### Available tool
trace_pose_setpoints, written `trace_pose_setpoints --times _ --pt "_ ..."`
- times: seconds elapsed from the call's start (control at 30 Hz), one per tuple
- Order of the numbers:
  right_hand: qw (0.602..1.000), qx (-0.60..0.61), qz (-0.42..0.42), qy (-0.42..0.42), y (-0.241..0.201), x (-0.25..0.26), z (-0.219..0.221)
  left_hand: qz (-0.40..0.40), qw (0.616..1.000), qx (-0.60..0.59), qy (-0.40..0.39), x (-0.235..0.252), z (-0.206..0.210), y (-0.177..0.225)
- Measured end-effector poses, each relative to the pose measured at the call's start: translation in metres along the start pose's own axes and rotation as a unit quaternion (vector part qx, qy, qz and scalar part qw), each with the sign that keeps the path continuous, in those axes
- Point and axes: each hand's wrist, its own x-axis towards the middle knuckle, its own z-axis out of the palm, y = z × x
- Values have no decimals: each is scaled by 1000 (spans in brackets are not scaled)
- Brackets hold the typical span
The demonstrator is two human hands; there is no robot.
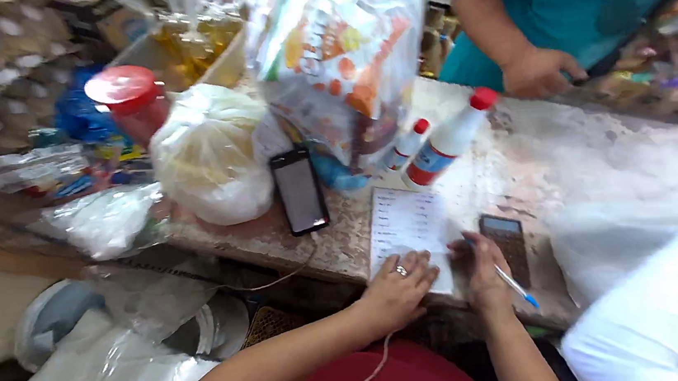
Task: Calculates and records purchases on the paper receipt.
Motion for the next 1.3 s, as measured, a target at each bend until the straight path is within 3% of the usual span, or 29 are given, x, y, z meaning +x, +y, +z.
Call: trace_pose_setpoints --times 0.17,0.37,0.5,0.73,1.3 --pt "997 45 67 17 -11 15 1 15 998 60 25 1 8 5" --pt "994 -44 87 -43 -28 29 29 -37 987 55 -148 11 -20 19" --pt "992 -114 31 -40 -23 39 43 -81 973 49 -212 23 -32 26" --pt "994 -103 21 1 -10 31 46 -87 970 81 -213 21 -25 30" --pt "993 -116 30 8 -11 31 45 -94 964 101 -225 24 -22 37"
